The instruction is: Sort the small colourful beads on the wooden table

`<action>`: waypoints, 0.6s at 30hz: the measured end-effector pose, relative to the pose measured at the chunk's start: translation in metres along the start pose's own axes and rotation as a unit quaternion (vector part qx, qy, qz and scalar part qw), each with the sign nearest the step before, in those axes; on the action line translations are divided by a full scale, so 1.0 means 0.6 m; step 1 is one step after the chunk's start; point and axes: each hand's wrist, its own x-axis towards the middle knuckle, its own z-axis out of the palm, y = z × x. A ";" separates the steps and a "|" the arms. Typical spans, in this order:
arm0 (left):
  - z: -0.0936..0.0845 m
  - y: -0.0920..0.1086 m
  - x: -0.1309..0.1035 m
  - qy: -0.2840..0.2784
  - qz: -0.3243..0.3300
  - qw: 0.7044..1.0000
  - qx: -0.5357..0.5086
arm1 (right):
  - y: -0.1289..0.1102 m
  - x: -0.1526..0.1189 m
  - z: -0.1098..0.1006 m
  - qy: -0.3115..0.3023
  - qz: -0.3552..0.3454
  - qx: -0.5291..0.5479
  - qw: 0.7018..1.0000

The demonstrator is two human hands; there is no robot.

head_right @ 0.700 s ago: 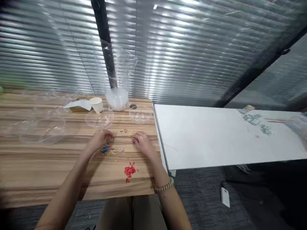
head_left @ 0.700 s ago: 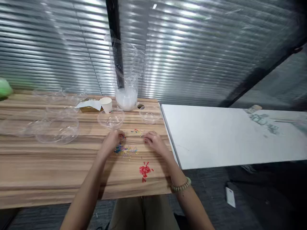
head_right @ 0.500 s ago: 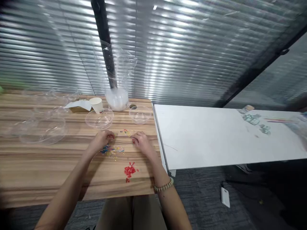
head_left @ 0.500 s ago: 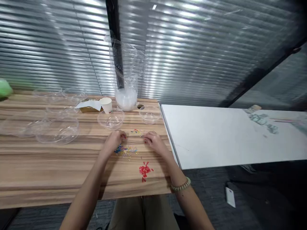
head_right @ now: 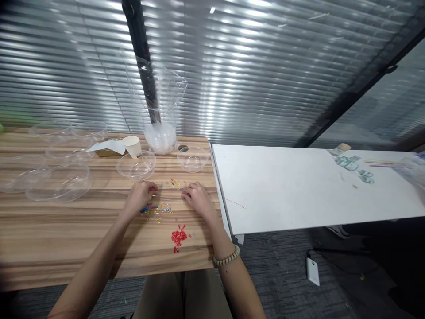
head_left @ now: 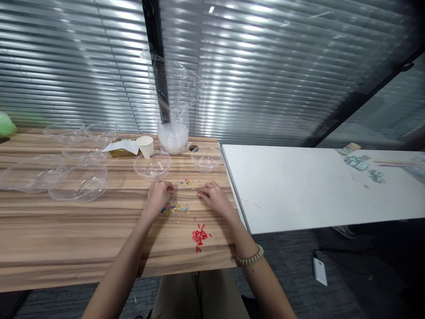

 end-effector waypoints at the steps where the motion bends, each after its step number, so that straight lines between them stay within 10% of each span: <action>1: -0.002 0.003 -0.001 0.001 -0.003 1.000 0.001 | -0.001 0.000 -0.002 -0.002 -0.001 -0.004 1.000; 18: -0.001 0.017 -0.010 0.032 0.008 0.999 -0.043 | 0.003 -0.002 -0.001 0.004 0.004 0.018 1.000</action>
